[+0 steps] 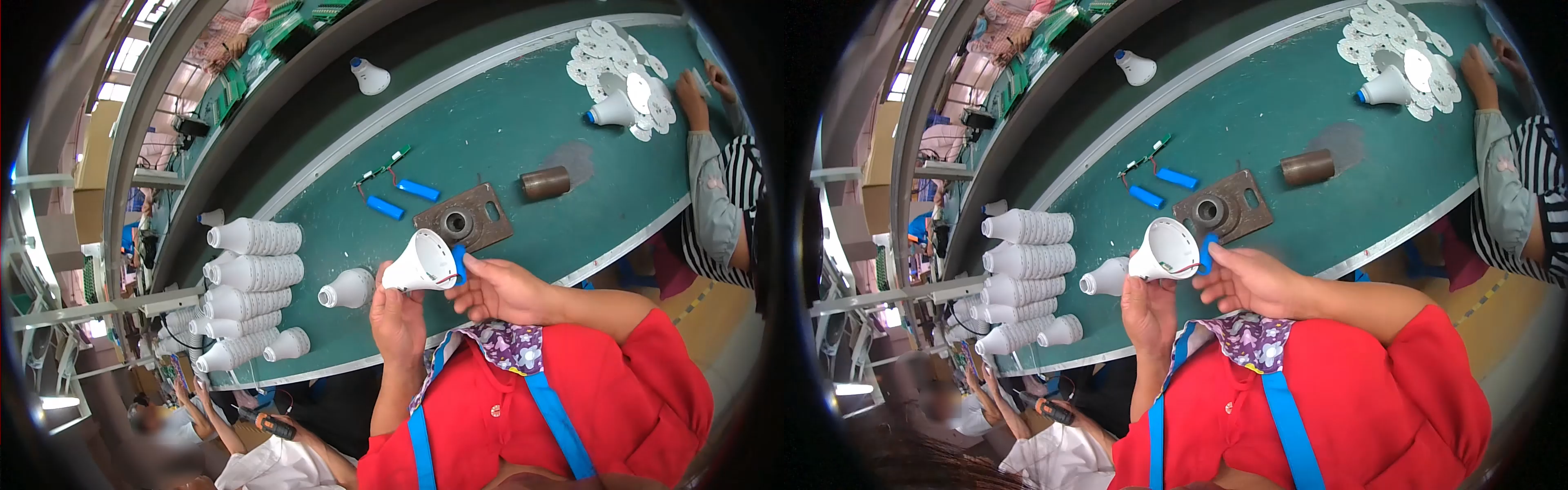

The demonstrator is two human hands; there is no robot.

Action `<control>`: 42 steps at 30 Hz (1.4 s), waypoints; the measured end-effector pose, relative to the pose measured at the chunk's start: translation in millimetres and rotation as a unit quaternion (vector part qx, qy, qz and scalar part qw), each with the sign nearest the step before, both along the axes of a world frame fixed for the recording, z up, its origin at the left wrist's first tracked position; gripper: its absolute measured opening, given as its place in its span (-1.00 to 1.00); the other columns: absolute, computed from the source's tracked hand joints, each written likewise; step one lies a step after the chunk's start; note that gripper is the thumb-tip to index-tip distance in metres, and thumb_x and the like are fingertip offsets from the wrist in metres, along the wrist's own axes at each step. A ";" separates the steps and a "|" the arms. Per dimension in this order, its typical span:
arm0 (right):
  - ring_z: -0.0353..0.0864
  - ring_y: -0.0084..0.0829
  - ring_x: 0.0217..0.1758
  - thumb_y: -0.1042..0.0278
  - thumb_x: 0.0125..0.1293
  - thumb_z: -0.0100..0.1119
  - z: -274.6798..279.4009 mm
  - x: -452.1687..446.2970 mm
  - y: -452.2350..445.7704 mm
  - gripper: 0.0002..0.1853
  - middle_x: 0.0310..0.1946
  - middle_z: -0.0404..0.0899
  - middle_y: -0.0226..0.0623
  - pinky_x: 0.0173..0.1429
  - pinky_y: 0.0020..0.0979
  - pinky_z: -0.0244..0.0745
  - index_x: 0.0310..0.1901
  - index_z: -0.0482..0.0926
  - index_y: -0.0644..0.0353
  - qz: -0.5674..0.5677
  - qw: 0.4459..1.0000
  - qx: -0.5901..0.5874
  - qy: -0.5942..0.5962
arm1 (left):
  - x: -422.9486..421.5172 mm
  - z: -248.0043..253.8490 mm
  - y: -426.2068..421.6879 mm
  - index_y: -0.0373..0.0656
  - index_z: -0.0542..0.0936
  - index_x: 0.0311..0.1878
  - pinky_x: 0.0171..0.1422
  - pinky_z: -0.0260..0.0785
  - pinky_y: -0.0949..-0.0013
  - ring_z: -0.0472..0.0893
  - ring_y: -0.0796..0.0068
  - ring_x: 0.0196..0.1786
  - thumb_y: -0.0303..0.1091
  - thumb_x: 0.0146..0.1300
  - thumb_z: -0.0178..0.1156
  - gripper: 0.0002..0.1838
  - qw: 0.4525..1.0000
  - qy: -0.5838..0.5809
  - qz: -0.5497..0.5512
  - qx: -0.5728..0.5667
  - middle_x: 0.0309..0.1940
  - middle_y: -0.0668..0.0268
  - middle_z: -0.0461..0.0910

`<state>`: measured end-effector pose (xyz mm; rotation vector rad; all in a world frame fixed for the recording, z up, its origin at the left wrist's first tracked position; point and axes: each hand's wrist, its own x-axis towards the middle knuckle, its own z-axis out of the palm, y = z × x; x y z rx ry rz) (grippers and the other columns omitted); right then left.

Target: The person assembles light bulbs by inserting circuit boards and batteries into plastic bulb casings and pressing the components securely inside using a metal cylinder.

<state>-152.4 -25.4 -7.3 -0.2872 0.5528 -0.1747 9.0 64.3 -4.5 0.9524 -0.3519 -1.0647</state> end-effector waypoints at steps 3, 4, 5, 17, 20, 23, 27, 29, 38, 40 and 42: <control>0.50 -0.59 -0.31 0.05 0.39 -0.10 -0.2 4.4 2.4 -0.68 -0.25 0.49 -0.36 -0.40 -0.57 0.37 -0.11 0.38 0.16 -0.064 0.998 -0.022 0.009 | 1.3 0.5 4.2 -0.24 0.30 0.21 -0.12 0.28 0.47 0.43 0.58 -0.04 -0.30 0.32 0.05 -0.57 1.000 0.013 -0.021 -0.009 0.02 0.33 0.46; 0.50 -0.60 -0.32 0.07 0.40 -0.09 0.8 3.6 6.0 -0.70 -0.25 0.48 -0.36 -0.42 -0.58 0.36 -0.10 0.37 0.15 -0.079 0.996 -0.045 0.018 | 1.6 -0.2 6.1 -0.23 0.30 0.21 -0.15 0.27 0.48 0.43 0.59 -0.07 -0.30 0.32 0.05 -0.57 1.000 0.017 -0.018 0.000 0.02 0.34 0.45; 0.50 -0.61 -0.32 0.09 0.40 -0.09 2.0 2.9 7.9 -0.72 -0.24 0.48 -0.36 -0.44 -0.58 0.35 -0.09 0.35 0.15 -0.091 0.993 -0.068 0.027 | 1.7 -1.5 8.6 -0.22 0.29 0.21 -0.18 0.27 0.50 0.44 0.60 -0.09 -0.30 0.33 0.04 -0.57 1.000 0.022 -0.013 0.009 0.02 0.34 0.45; 0.47 -0.15 -0.25 0.39 0.16 0.07 27.8 -14.4 4.7 -0.57 -0.27 0.39 -0.07 -0.23 -0.20 0.38 0.09 0.33 0.26 -0.034 0.709 -0.681 0.177 | -3.4 -29.3 18.1 -0.29 0.43 0.05 -0.14 0.40 0.45 0.48 0.51 -0.14 -0.42 0.34 -0.01 -0.74 0.998 0.024 -0.044 -0.046 0.26 0.40 0.13; 0.45 -0.11 -0.28 0.40 0.13 0.10 32.5 -15.7 6.9 -0.59 -0.32 0.37 -0.08 -0.25 -0.20 0.39 0.04 0.37 0.27 0.008 0.619 -0.758 0.207 | -4.9 -32.9 17.7 -0.29 0.41 0.07 -0.12 0.42 0.42 0.49 0.49 -0.11 -0.42 0.34 -0.01 -0.72 0.998 0.001 -0.047 -0.050 0.23 0.38 0.17; 0.45 -0.11 -0.30 0.40 0.11 0.13 41.3 -13.5 5.3 -0.64 -0.34 0.35 -0.10 -0.26 -0.19 0.39 -0.04 0.42 0.28 0.036 0.559 -0.804 0.200 | -6.1 -32.1 16.7 -0.29 0.36 0.14 -0.05 0.42 0.37 0.49 0.44 -0.06 -0.38 0.34 -0.01 -0.66 0.997 0.009 -0.053 -0.047 0.16 0.29 0.28; 0.48 -0.14 -0.31 0.40 0.10 0.15 52.9 -9.5 0.3 -0.74 -0.36 0.39 -0.14 -0.26 -0.21 0.39 -0.16 0.44 0.26 0.006 0.571 -0.809 0.137 | -5.6 -30.6 17.6 -0.29 0.27 0.22 0.14 0.37 0.23 0.48 0.32 0.07 -0.32 0.34 0.00 -0.57 0.991 0.099 -0.077 -0.047 0.09 0.17 0.40; 0.49 -0.16 -0.32 0.39 0.06 0.17 52.6 -5.7 2.4 -0.75 -0.39 0.41 -0.19 -0.27 -0.21 0.39 -0.20 0.44 0.24 -0.037 0.556 -0.820 0.130 | -3.4 -34.8 20.2 -0.29 0.26 0.23 0.22 0.33 0.17 0.46 0.27 0.12 -0.29 0.34 0.01 -0.54 0.987 0.124 -0.088 -0.057 0.09 0.13 0.42; 0.49 -0.39 -0.34 0.36 -0.05 0.16 50.7 1.1 4.5 -0.69 -0.40 0.47 -0.38 -0.34 -0.35 0.31 -0.19 0.53 0.18 -0.052 0.444 -0.883 0.142 | -4.0 -28.7 22.5 -0.12 0.35 0.16 0.20 0.35 0.21 0.48 0.31 0.09 -0.18 0.37 -0.04 -0.63 0.988 0.125 -0.095 -0.001 0.05 0.24 0.46; 0.48 -0.40 -0.35 0.36 -0.07 0.15 51.3 2.0 2.9 -0.70 -0.41 0.47 -0.39 -0.34 -0.36 0.31 -0.22 0.54 0.19 -0.049 0.425 -0.892 0.149 | -7.8 -20.6 17.0 -0.12 0.38 0.14 0.18 0.36 0.23 0.48 0.32 0.09 -0.14 0.39 -0.10 -0.64 0.988 0.127 -0.090 0.027 0.03 0.26 0.48; 0.46 -0.40 -0.36 0.36 -0.09 0.14 52.0 2.4 1.1 -0.71 -0.41 0.47 -0.39 -0.35 -0.37 0.31 -0.24 0.54 0.20 -0.043 0.408 -0.898 0.157 | -11.2 -15.9 12.4 -0.09 0.38 0.13 0.18 0.37 0.24 0.48 0.32 0.09 -0.13 0.40 -0.12 -0.64 0.980 0.162 -0.110 0.025 0.03 0.26 0.48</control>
